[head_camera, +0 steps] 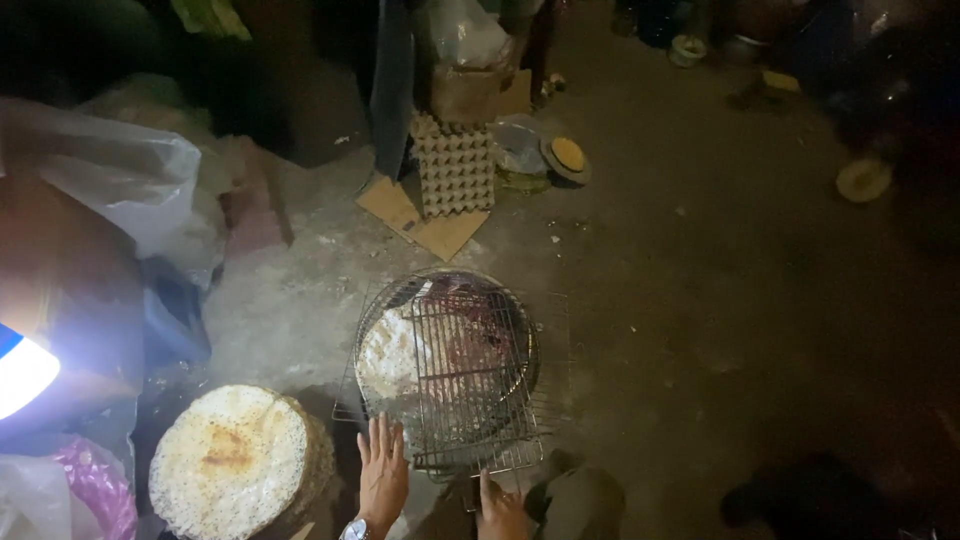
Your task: Grilling large, thin rice crackers over a charcoal fire, flipping them frequently by hand and with a wire mesh to ensure even cooking.
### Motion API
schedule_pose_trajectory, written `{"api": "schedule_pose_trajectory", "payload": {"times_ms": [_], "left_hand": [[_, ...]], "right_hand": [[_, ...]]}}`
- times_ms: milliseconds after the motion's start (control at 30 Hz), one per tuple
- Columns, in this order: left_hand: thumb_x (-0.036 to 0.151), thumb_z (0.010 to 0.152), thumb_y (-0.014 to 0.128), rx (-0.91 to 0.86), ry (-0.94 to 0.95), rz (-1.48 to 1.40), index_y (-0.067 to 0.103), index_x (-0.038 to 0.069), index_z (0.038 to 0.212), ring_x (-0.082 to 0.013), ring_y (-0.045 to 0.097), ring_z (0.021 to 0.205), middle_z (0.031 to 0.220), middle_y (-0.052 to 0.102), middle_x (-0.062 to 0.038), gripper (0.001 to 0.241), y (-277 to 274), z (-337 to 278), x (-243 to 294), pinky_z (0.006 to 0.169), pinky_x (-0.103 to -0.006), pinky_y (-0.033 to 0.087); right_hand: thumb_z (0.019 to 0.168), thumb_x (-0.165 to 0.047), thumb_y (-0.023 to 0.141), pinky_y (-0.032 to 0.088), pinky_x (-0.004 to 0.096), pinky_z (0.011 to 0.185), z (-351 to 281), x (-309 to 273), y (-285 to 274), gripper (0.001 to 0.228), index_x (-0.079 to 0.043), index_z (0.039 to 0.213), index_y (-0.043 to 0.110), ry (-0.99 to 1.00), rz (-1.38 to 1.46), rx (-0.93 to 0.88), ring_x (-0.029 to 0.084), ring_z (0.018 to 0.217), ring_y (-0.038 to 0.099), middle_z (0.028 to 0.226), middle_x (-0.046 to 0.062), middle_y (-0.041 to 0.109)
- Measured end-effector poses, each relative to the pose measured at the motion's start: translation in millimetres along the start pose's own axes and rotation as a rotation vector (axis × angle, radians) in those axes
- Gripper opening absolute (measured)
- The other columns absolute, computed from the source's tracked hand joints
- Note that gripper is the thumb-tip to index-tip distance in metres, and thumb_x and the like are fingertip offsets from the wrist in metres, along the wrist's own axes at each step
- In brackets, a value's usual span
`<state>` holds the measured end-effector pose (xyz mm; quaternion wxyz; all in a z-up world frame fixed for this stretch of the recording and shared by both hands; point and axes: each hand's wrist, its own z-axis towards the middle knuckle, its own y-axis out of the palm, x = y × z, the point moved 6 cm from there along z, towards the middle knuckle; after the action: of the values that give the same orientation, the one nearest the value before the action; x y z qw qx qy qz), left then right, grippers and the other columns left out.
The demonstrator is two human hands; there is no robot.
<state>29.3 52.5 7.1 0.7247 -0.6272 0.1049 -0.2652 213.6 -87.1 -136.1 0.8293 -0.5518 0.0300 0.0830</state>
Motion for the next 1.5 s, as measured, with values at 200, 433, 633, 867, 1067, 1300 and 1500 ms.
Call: {"api": "schedule_pose_trajectory", "payload": {"times_ms": [200, 433, 633, 867, 1067, 1300, 1500], "left_hand": [[0.013, 0.073, 0.052, 0.055, 0.033, 0.057, 0.031, -0.001, 0.139, -0.0418, 0.004, 0.145, 0.155, 0.01, -0.025, 0.07, 14, 1, -4, 0.114, -0.0596, 0.007], [0.018, 0.073, 0.056, 0.134, 0.042, 0.072, 0.029, 0.003, 0.141, -0.0394, 0.006, 0.146, 0.157, 0.01, -0.022, 0.075, 9, 2, -1, 0.115, -0.0576, 0.007], [0.023, 0.072, 0.058, 0.147, 0.06, 0.113, 0.028, 0.001, 0.141, -0.0409, 0.007, 0.146, 0.156, 0.01, -0.025, 0.078, 6, 3, 2, 0.115, -0.0581, 0.008], [0.018, 0.073, 0.053, 0.141, 0.063, 0.117, 0.027, 0.001, 0.141, -0.0395, 0.006, 0.146, 0.157, 0.008, -0.023, 0.075, 6, 6, 5, 0.115, -0.0571, 0.007], [0.011, 0.067, 0.047, 0.226, 0.101, 0.173, 0.024, -0.001, 0.142, -0.0391, 0.004, 0.147, 0.158, 0.008, -0.023, 0.079, 7, 6, 7, 0.116, -0.0579, 0.006], [0.013, 0.062, 0.053, 0.218, 0.096, 0.2, 0.025, -0.002, 0.141, -0.0401, 0.008, 0.146, 0.157, 0.01, -0.025, 0.085, 17, 9, 6, 0.116, -0.0592, 0.008], [0.023, 0.072, 0.055, 0.172, 0.107, 0.122, 0.028, -0.001, 0.14, -0.0384, 0.005, 0.146, 0.158, 0.007, -0.023, 0.077, 24, 10, 1, 0.115, -0.0596, 0.006]], "right_hand": [[0.079, 0.0, 0.055, 0.044, 0.035, 0.043, 8, 2, -9, 0.071, 0.012, 0.141, 0.023, -0.093, 0.214, -0.134, 0.025, 0.049, 0.055, 0.117, 0.032, 0.056], [0.08, -0.015, 0.061, 0.047, 0.045, 0.075, 16, -11, -35, 0.08, 0.007, 0.144, 0.019, 0.134, 0.208, -0.326, 0.037, 0.086, 0.063, 0.127, 0.024, 0.053], [0.08, -0.018, 0.063, 0.046, 0.048, 0.071, 15, -7, -30, 0.078, 0.005, 0.143, 0.024, 0.14, 0.213, -0.273, 0.037, 0.08, 0.063, 0.117, 0.022, 0.059], [0.078, -0.009, 0.065, 0.048, 0.046, 0.071, 25, -14, -53, 0.079, 0.011, 0.142, 0.021, 0.123, 0.301, -0.337, 0.038, 0.079, 0.063, 0.116, 0.028, 0.058], [0.077, -0.009, 0.066, 0.047, 0.047, 0.075, 25, -14, -50, 0.083, 0.013, 0.142, 0.019, 0.084, 0.316, -0.29, 0.039, 0.084, 0.063, 0.115, 0.03, 0.058], [0.082, -0.016, 0.066, 0.039, 0.06, 0.093, 17, -6, -31, 0.083, -0.002, 0.147, 0.018, 0.228, 0.215, -0.456, 0.033, 0.083, 0.064, 0.104, 0.016, 0.065], [0.083, -0.017, 0.061, 0.042, 0.046, 0.079, 14, -5, -27, 0.076, 0.004, 0.145, 0.022, 0.2, 0.233, -0.398, 0.035, 0.072, 0.059, 0.087, 0.018, 0.064]]}}
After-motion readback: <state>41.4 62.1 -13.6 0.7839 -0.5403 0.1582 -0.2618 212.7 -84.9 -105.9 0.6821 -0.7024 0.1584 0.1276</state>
